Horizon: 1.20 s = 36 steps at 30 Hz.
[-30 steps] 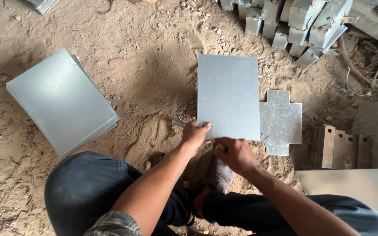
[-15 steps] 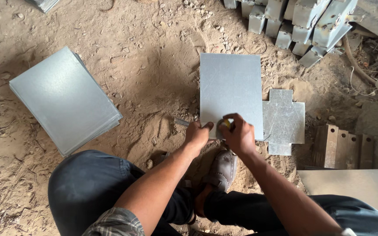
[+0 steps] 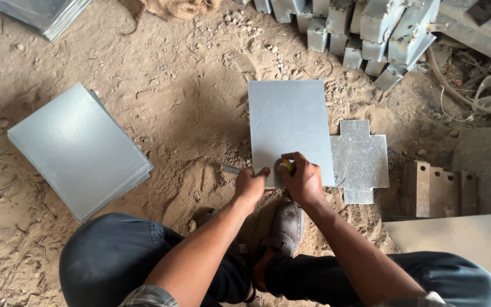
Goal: The person sits on the ground and uses a small square template and a marker to draw lines on rectangular metal sheets. They repeatedly position the template on the sheet, trace its edges, and then move the template to a new location to continue marking.
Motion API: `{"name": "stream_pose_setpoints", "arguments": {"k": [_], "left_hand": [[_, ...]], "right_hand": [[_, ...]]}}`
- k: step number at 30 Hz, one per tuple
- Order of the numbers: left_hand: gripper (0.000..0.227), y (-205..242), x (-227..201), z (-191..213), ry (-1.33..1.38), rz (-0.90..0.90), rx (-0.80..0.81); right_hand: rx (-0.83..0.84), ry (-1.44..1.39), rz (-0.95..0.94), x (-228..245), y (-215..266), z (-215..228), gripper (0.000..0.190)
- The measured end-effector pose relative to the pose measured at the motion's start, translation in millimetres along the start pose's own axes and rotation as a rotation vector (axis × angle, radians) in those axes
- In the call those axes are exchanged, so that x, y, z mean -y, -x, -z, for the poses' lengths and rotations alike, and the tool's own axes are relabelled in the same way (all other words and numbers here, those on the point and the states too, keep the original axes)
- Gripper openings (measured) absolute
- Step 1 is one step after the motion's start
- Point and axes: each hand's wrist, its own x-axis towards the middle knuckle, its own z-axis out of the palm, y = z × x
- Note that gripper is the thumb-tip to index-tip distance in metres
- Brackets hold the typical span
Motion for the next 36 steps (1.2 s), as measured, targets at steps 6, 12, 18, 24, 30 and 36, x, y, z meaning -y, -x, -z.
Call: {"name": "stream_pose_setpoints", "arguments": {"k": [6, 12, 18, 24, 30, 36], "left_hand": [[0.023, 0.7, 0.7, 0.3, -0.038, 0.029, -0.02], [0.022, -5.6, 5.2, 1.8, -0.005, 0.041, -0.012], [0.023, 0.1, -1.4, 0.3, -0.026, 0.085, -0.072], [0.025, 2.8, -5.5, 1.6, -0.093, 0.072, -0.068], [0.021, 0.0, -5.8, 2.2, -0.051, -0.005, -0.016], [0.022, -3.1, -0.3, 3.4, -0.085, -0.007, -0.032]], "right_hand": [[0.033, 0.036, 0.048, -1.2, 12.7, 0.9, 0.029], [0.017, 0.01, 0.057, -6.9, -7.5, -2.5, 0.027], [0.129, 0.107, 0.132, -5.5, 8.8, 2.8, 0.023], [0.118, 0.171, 0.181, -5.3, 32.7, -0.5, 0.025], [-0.031, 0.084, 0.054, 3.7, 15.0, 5.5, 0.036], [-0.109, 0.056, 0.067, 7.0, 9.0, -5.4, 0.031]]}}
